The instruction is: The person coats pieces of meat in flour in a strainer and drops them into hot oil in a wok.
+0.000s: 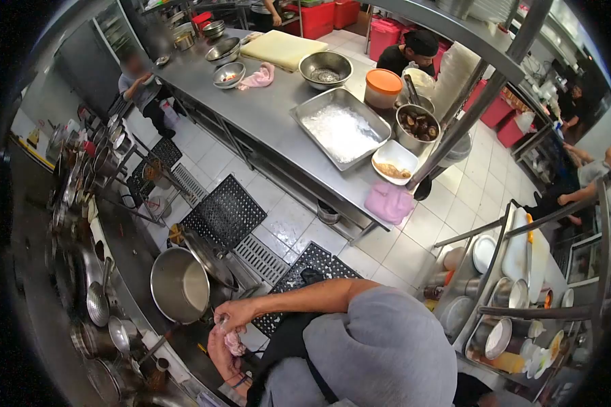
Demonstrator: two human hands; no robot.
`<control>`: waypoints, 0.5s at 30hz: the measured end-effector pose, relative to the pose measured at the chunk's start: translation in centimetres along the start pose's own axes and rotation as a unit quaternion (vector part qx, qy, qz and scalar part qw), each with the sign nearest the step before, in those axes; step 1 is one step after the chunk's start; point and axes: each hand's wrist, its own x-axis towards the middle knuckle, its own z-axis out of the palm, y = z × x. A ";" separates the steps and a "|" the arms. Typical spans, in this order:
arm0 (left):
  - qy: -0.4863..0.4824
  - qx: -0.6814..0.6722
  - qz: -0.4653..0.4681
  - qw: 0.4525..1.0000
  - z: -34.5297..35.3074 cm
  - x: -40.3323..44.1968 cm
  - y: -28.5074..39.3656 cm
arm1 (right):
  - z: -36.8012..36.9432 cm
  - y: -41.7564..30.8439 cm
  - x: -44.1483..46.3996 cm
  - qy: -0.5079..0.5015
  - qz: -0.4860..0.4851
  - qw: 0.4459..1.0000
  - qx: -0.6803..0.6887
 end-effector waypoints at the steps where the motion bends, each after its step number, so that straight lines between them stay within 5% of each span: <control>1: -0.013 -0.006 0.002 1.000 -1.4 0.1 -0.1 | 0.7 0.4 0.5 -0.002 -0.004 1.000 0.006; 15: 0.018 -0.138 0.020 0.990 -10.7 -7.5 -0.1 | 11.2 0.2 4.3 -0.028 -0.014 0.999 0.021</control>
